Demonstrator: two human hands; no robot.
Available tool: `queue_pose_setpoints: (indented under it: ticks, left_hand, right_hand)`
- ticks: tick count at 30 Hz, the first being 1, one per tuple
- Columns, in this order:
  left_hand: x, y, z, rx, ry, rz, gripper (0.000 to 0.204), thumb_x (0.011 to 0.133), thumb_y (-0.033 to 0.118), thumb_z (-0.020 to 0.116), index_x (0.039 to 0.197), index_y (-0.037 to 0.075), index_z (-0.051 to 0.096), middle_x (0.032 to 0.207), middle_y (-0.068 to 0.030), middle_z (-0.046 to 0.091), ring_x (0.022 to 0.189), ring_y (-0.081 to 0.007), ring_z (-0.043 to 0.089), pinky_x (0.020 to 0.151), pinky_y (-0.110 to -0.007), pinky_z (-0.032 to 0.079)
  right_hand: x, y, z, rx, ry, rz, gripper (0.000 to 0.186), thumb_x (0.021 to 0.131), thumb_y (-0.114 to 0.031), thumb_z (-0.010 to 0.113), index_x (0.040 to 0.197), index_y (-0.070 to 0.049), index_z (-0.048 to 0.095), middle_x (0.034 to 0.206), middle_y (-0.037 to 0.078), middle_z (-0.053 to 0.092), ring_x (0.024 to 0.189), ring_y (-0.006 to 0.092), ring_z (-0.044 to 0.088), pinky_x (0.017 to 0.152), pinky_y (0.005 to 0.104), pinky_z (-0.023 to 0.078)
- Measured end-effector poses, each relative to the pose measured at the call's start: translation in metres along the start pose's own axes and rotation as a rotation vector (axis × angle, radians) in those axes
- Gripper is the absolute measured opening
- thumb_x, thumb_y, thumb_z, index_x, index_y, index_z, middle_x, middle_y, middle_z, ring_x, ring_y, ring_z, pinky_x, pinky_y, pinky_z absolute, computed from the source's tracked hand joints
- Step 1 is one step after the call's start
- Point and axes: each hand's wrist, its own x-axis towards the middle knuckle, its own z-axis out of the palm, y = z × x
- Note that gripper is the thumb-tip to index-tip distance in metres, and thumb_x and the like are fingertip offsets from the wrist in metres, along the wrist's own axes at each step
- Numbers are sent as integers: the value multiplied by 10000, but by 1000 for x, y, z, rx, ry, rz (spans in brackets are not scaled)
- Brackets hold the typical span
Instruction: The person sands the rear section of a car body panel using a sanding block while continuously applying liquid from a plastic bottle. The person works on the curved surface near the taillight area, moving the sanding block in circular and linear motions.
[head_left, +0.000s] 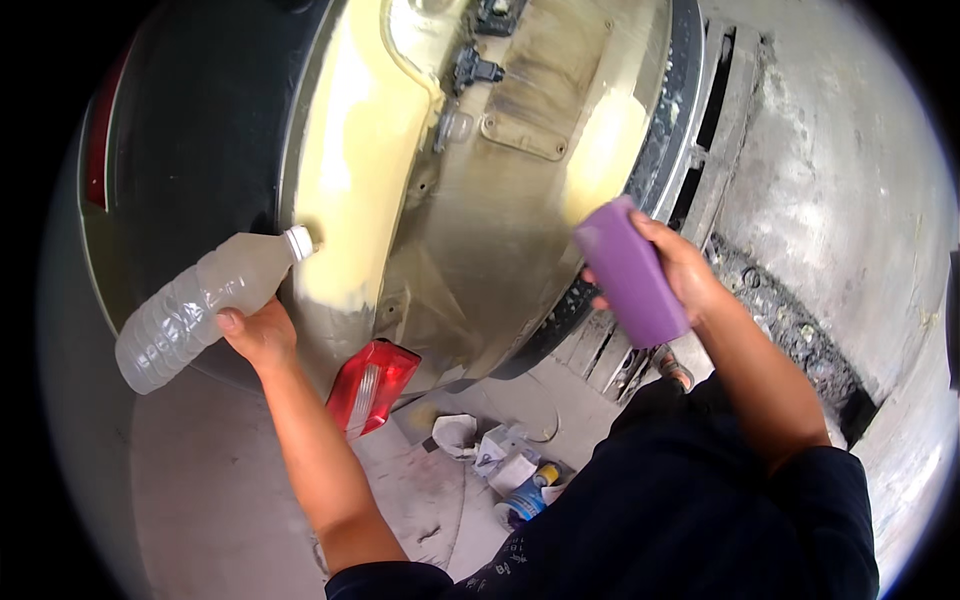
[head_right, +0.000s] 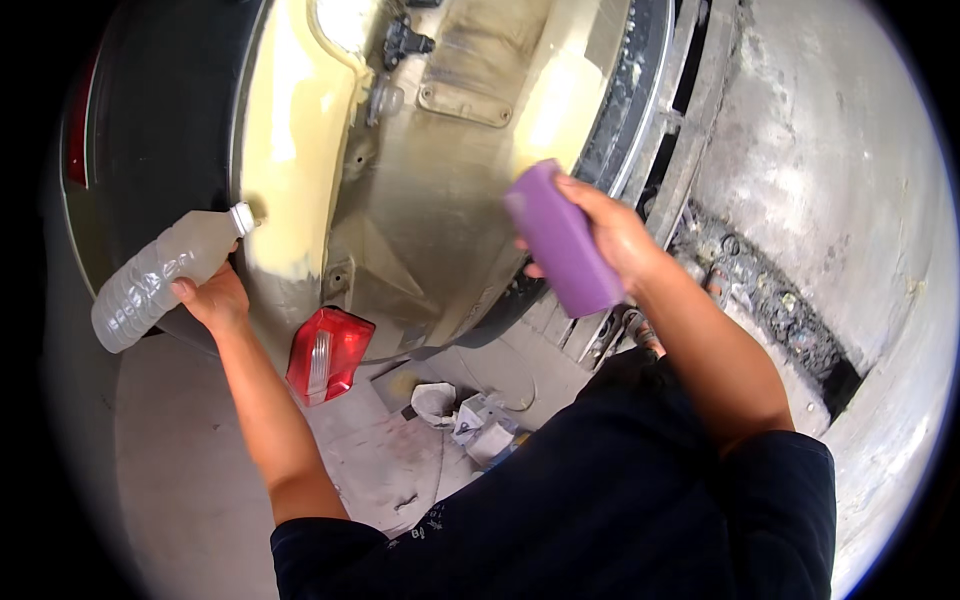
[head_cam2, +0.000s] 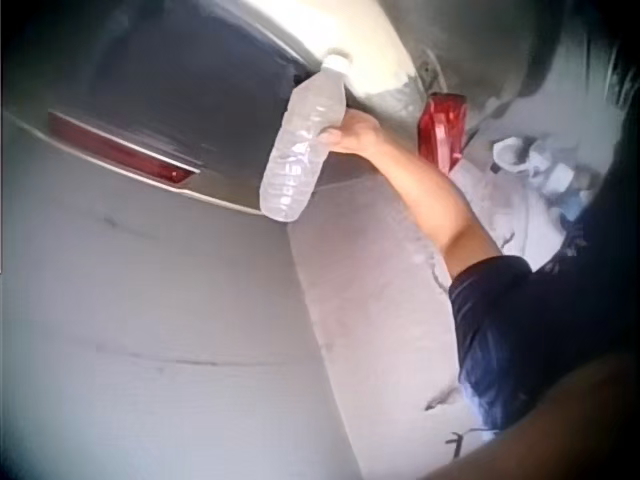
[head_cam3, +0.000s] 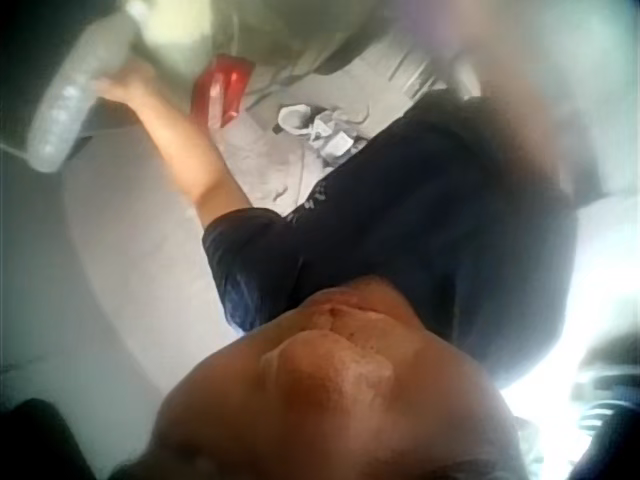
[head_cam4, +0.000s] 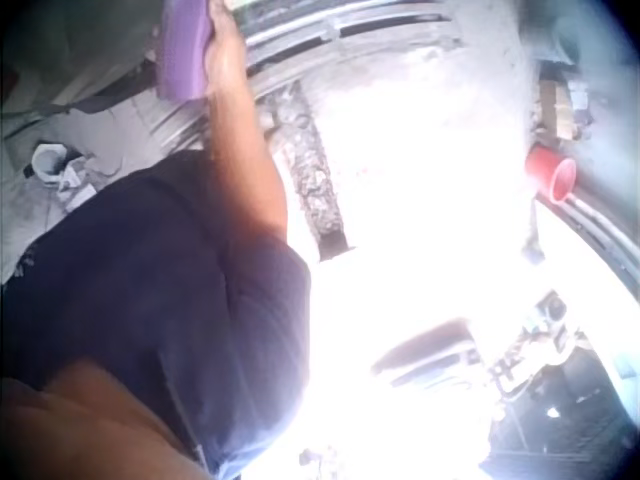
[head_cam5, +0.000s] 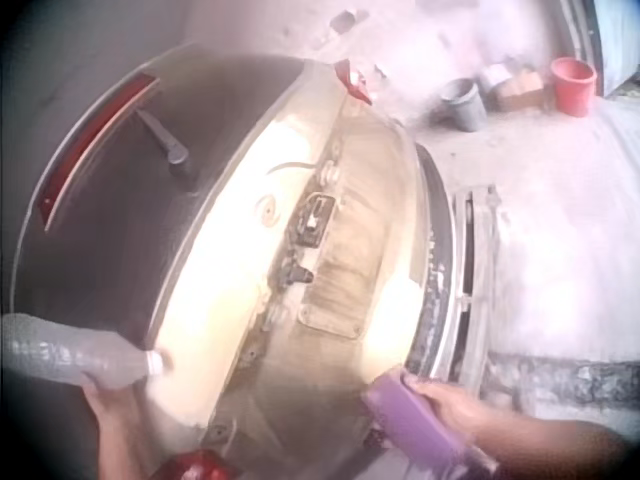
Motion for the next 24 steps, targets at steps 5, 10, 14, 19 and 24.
queue_pose_setpoints:
  ticks: [5,10,14,19,24]
  left_hand:
    - [13,-21,-11,-52,-84,30,844,753,643,736,1307,44,522,1268,-78,582,1204,-246,556,1034,-422,458]
    - [15,-33,-8,-157,-33,149,800,777,653,703,1258,31,561,1195,-90,616,1074,-253,608,908,-396,500]
    - [16,-31,-3,-157,-51,167,760,782,660,690,1193,29,589,1094,-95,646,966,-250,636,794,-383,512]
    - [15,-28,3,-148,-39,171,759,778,651,697,1203,35,572,1097,-88,643,987,-246,636,790,-379,517]
    - [16,-24,10,-96,-13,181,756,786,649,683,1205,28,574,1091,-99,644,982,-258,642,809,-387,526]
  right_hand:
    - [30,57,38,171,-153,19,554,959,-403,494,1351,-12,480,1234,224,585,1069,411,632,824,572,567]
    - [45,97,63,269,-199,-23,553,961,-401,430,1334,-3,521,1267,247,577,1074,451,617,875,622,523]
    - [46,111,75,260,-184,-112,456,993,-333,427,1302,-7,508,1158,195,593,997,345,644,803,516,583]
    - [49,117,88,243,-121,-76,497,1003,-375,500,1344,-13,495,1232,225,589,1041,426,632,834,574,558]
    - [62,121,113,178,-200,29,479,1015,-390,459,1292,-4,516,1137,206,618,932,361,668,762,510,588]
